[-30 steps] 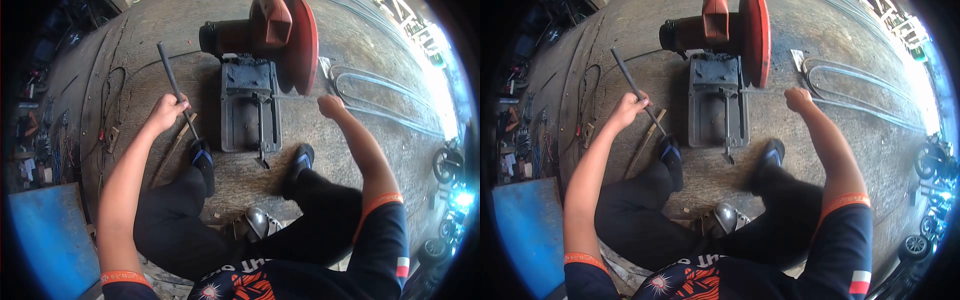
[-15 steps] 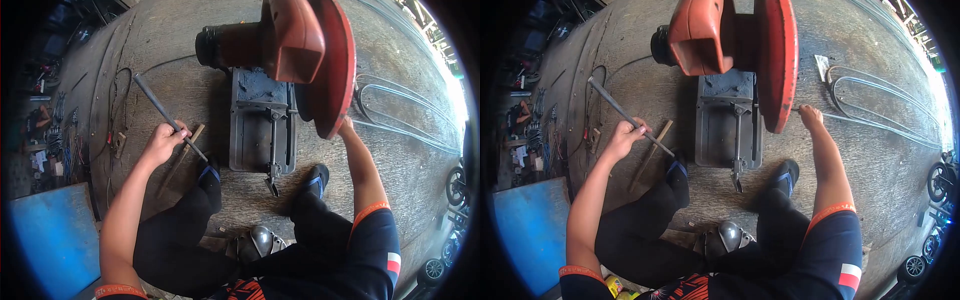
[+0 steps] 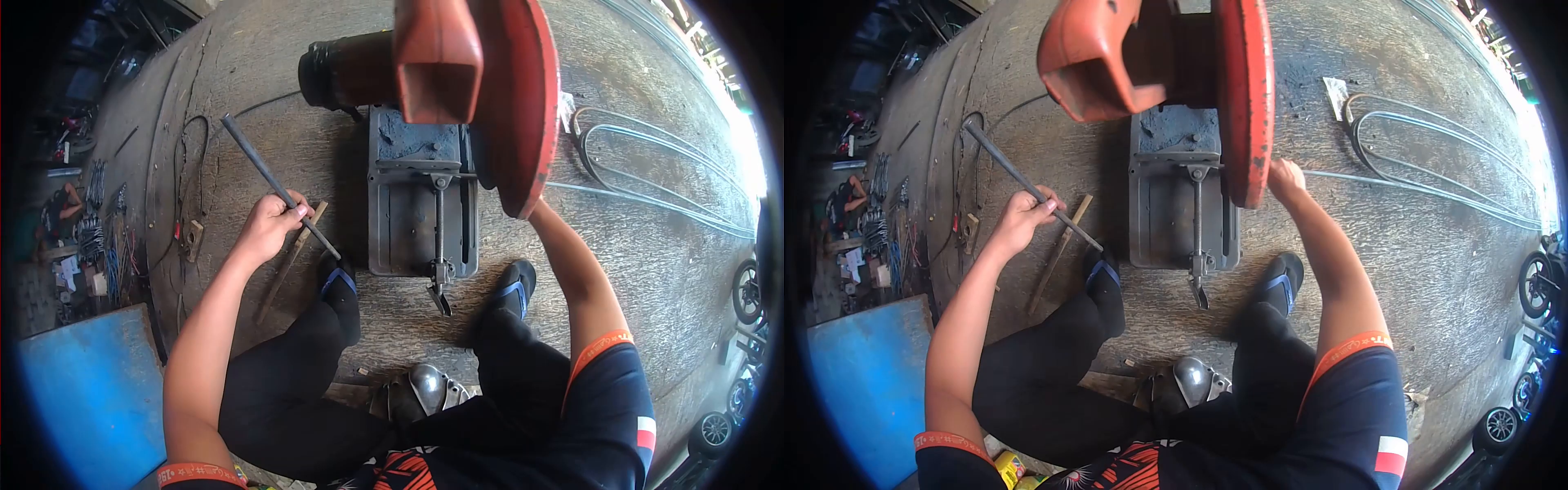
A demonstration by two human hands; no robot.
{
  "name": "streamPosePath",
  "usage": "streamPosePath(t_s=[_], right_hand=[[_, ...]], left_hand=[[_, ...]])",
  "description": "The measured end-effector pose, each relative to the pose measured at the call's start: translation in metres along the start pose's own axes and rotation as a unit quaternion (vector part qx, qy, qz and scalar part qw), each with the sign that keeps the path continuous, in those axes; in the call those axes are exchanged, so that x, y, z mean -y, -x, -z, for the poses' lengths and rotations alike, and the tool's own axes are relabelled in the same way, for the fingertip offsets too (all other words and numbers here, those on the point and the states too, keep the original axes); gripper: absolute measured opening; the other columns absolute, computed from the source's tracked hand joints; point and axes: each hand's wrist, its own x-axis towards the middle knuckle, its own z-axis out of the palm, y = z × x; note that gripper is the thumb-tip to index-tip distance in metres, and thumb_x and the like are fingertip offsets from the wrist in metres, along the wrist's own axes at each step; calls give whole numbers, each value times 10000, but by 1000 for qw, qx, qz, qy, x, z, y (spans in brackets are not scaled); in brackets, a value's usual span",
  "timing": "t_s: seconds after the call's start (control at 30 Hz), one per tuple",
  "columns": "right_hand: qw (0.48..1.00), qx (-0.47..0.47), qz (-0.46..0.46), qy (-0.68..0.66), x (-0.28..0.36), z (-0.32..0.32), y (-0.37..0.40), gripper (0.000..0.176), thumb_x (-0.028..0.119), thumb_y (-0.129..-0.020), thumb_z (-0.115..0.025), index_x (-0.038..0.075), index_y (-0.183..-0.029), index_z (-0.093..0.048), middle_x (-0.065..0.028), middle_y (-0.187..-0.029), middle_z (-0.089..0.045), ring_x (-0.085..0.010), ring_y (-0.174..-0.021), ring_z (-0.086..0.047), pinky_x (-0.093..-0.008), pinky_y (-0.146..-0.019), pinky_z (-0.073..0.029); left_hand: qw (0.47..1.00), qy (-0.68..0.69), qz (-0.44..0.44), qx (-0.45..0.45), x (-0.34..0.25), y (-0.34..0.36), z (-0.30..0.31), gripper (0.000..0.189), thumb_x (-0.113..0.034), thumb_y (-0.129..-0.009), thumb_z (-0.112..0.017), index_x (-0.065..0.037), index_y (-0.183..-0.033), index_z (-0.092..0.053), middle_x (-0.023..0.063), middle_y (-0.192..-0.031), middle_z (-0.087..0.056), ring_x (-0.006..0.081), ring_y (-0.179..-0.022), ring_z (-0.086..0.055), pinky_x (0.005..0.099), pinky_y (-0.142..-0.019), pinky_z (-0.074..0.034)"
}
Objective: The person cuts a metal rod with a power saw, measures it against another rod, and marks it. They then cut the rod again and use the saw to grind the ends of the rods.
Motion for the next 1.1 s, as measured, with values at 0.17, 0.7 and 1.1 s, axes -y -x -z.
streamPosePath(t_s=[0.17,0.7,1.1], right_hand=[[985,-122,16,-117,4,23,25,170,157,-860,-582,86,-1004,-636,-156,-1050,-642,-381,-946,-626,-467,-797,-516],[987,67,-19,144,-103,31,27,226,246,-921,-493,95,-929,-661,-149,-915,-691,-329,-905,-668,-461,-775,-519],[999,-14,-3,-46,-36,16,16,231,238,-934,-494,121,-1086,-622,-133,-1028,-669,-297,-966,-647,-416,-791,-522]], left_hand=[[1000,20,0,11,-4,0,-5,130,-174,-963,-544,-58,-978,-600,29,-987,-635,116,-960,-589,294,-837,-491],[997,50,-10,-57,32,19,27,120,-100,-944,-551,-3,-921,-618,27,-830,-615,82,-758,-538,239,-707,-448],[1000,-14,6,-8,22,23,27,128,-142,-957,-541,-34,-966,-609,34,-960,-623,121,-924,-577,288,-825,-478]])
